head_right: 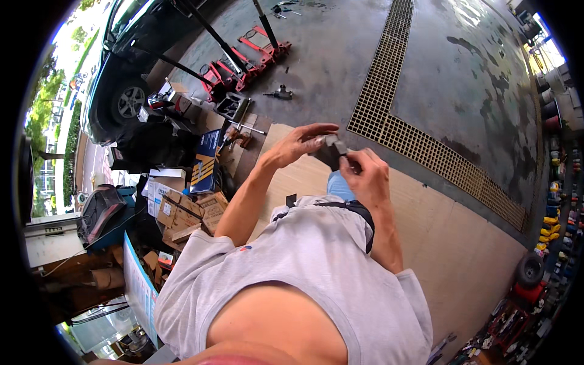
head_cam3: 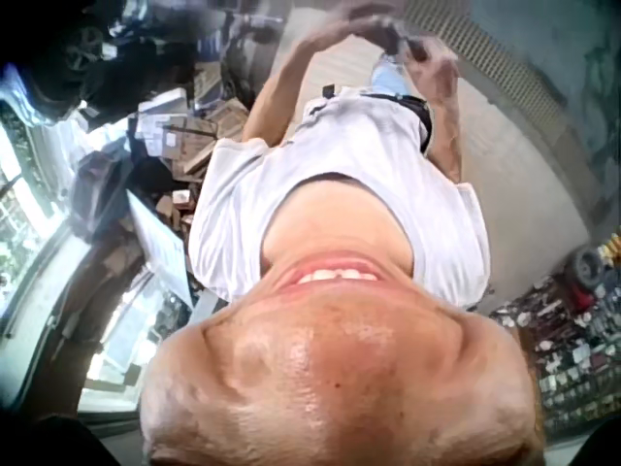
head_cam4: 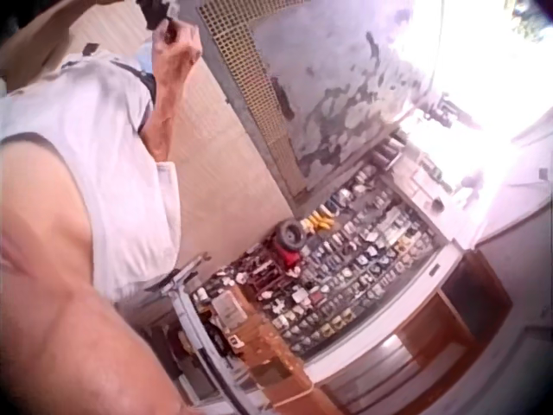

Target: The person disassembles a small black mechanical component by hand while sitting on the floor, inspecting the inner elements and separating pieces one at a time.

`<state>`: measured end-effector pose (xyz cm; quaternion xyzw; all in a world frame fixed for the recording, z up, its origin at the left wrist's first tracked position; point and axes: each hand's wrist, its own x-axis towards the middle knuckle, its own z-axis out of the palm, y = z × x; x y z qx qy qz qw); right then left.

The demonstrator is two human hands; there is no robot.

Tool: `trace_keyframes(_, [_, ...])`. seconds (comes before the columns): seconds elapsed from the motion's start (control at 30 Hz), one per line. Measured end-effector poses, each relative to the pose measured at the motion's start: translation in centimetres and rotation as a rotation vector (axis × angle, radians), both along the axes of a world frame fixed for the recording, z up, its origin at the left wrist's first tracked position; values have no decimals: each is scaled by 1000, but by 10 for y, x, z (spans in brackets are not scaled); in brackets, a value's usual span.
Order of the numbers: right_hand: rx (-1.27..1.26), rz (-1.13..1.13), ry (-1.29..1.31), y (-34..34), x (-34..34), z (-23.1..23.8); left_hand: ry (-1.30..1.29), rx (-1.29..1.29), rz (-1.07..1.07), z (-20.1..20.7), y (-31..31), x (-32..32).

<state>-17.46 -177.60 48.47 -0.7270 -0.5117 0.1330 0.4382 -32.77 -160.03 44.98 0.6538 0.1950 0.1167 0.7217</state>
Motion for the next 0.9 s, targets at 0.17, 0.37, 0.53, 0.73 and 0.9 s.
trace_keyframes(0.17, [95, 536, -206, 160, 50, 31, 134, -9, 201, 35, 91, -4])
trace_keyframes(0.37, [63, 911, -184, 331, 80, 46, 59, 1, 510, 35, 186, -5])
trace_keyframes(0.53, [84, 963, -194, 447, 105, 41, -98, 15, 751, 1, 279, 31])
trace_keyframes(0.73, [-14, 729, -133, 537, 148, 53, -90, 29, 848, 17, 382, 84])
trace_keyframes(0.9, [23, 752, -59, 611, 178, 54, 26, 326, 878, 36, 451, 112])
